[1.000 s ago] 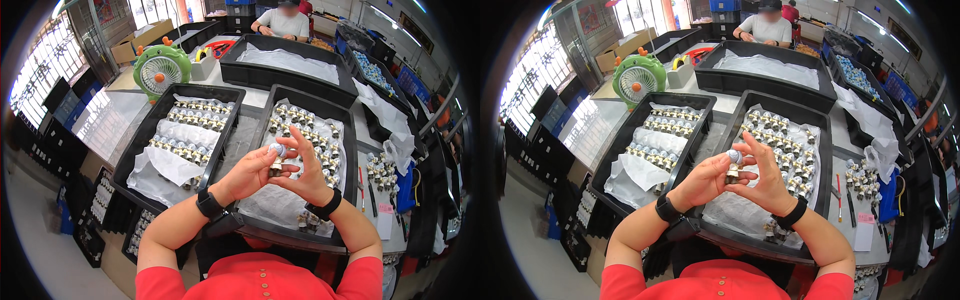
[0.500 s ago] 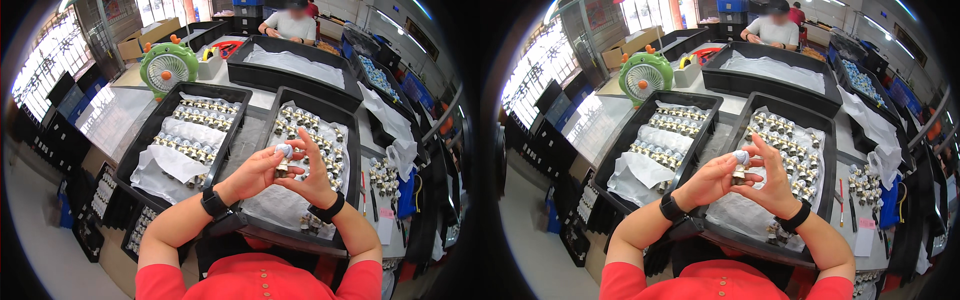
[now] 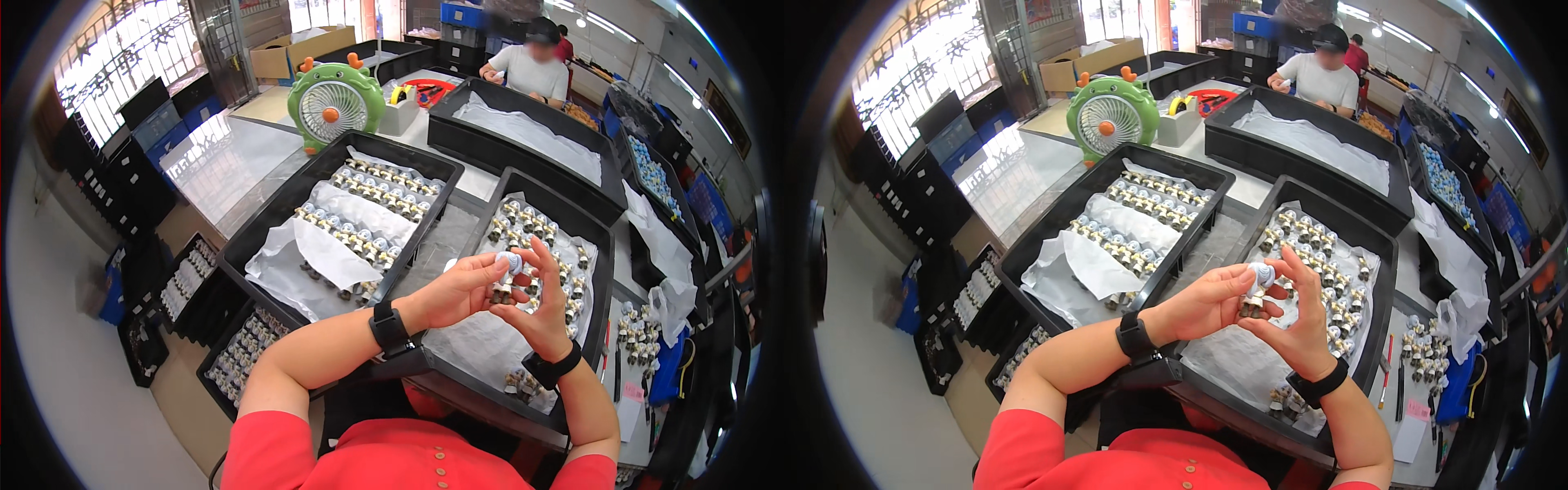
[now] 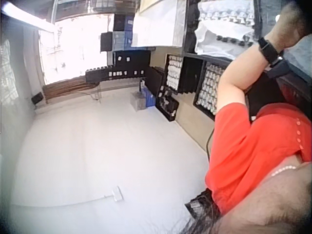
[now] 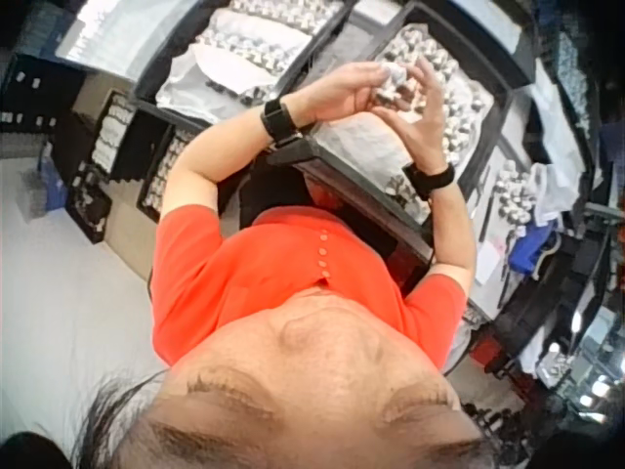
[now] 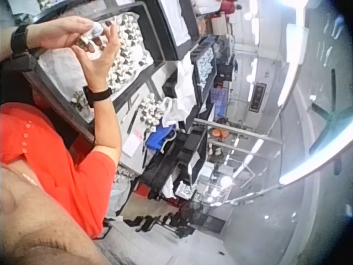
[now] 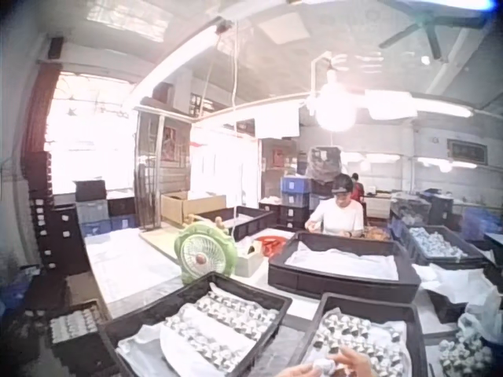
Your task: The person picks up small brass valve-like components from a tray and wraps the top of each with a small piece of white material. They then place the wrapped items into a separate tray lined with white paper. The process is repeated for multiple units throughout the clip.
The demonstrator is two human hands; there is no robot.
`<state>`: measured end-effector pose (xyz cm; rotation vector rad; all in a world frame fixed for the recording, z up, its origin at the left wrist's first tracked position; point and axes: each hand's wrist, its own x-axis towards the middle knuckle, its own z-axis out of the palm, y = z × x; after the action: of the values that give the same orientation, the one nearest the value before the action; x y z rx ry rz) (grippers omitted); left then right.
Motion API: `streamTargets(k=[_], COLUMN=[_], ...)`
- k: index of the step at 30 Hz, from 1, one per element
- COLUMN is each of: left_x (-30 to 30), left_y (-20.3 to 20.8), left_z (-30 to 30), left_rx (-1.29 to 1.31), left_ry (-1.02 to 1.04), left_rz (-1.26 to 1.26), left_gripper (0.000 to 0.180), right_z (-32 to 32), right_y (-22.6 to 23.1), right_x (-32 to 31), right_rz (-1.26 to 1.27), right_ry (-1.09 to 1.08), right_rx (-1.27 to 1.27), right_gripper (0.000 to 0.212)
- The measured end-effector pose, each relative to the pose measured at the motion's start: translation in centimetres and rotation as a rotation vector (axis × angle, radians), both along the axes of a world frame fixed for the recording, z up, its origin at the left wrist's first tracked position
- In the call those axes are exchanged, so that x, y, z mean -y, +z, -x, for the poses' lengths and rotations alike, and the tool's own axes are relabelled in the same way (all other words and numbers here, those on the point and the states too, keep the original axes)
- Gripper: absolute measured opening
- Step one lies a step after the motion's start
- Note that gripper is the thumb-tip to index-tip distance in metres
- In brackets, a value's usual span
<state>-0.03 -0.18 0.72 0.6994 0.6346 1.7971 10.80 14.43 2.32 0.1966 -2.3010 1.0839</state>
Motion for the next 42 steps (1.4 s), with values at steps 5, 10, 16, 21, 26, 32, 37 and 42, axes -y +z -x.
streamTargets(k=[5,10,16,21,26,32,37,42], left_x=[-0.1,-0.1,1.0,5.4,15.3,22.1,23.1,23.0], left_y=[-0.3,-0.3,2.2,6.9,9.0,5.7,1.9,3.4], left_z=[-0.1,-0.1,0.0,1.4,4.6,10.1,13.7,12.6], left_rx=[-0.007,-0.032,-0.113,-0.467,-0.755,-0.754,-0.93,-1.25], left_ry=[0.042,0.114,0.187,-0.076,-0.172,-0.008,-0.278,0.013], left_rz=[0.017,0.111,0.24,0.399,0.758,1.217,1.567,1.66], left_gripper=[0.043,0.038,0.036,0.035,0.038,0.039,0.041,0.071], right_z=[0.0,-0.1,0.0,-0.3,-0.2,-0.2,0.0,0.1], right_y=[0.1,0.1,0.3,0.4,0.7,0.7,0.4,0.3], right_x=[0.1,-0.2,-0.7,-1.0,-0.6,-0.2,-0.3,-0.4], right_rz=[-0.019,-0.017,0.104,0.106,0.131,0.117,0.134,0.147], right_ry=[0.007,0.008,-0.012,-0.027,-0.033,-0.041,-0.065,-0.078], right_rx=[0.023,0.017,0.02,-0.011,-0.035,-0.018,-0.02,-0.006], right_gripper=[0.097,0.097,0.094,0.088,0.081,0.076,0.075,0.074])
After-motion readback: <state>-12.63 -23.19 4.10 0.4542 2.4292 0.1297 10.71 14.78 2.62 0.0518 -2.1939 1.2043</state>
